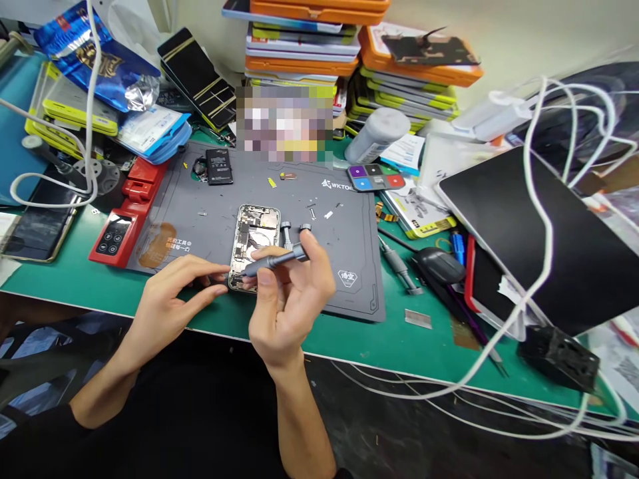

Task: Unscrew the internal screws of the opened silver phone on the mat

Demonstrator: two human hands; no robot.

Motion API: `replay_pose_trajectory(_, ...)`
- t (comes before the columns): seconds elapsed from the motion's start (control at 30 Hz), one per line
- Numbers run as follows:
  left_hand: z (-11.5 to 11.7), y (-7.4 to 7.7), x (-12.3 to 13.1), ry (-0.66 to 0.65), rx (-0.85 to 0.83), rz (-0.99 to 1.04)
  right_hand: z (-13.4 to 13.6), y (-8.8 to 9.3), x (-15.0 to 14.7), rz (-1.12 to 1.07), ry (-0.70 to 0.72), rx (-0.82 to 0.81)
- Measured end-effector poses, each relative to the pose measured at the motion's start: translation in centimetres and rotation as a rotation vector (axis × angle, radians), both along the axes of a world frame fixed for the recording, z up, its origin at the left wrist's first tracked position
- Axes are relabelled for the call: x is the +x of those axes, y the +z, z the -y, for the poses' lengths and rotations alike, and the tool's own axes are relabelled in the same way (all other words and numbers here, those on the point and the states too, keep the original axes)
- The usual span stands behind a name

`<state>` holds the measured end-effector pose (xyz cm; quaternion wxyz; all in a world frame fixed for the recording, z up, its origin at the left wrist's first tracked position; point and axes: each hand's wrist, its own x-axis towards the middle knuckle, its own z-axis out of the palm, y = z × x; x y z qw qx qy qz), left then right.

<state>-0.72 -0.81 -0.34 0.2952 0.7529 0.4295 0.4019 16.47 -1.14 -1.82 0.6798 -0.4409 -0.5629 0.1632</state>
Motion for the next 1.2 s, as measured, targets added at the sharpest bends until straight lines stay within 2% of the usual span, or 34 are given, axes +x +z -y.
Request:
replay_pose_trajectory(0.1,-0.17,-0.19,-0.21,-0.065,0.046,-0.031,0.22,0.50,0.08,-0.067,0.049,0.000)
replay_pose_trajectory(0.23,-0.21,0.09,-0.49,-0.084,0.011,0.020,0.34,0.58,0.20,-0.088,0.119,-0.006)
replay_pose_trajectory(0.5,-0.18,0.47,-0.54,-0.084,-0.057,0.105,0.41,0.66,0.26,-0.073,0.104,-0.034)
replay_pose_trajectory(0.63,-0.15,0.51,-0.58,-0.082,-0.071,0.120,0.49,0.73,0.34,-0.102,0.140,-0.060)
replay_pose_trajectory(0.77,-0.12,0.54,-0.57,-0.084,-0.065,0.129,0.54,0.61,0.33,-0.155,0.186,-0.067)
replay_pose_trajectory(1.2,-0.15,0.54,-0.51,-0.088,-0.044,0.148,0.51,0.74,0.34,-0.161,0.157,-0.027)
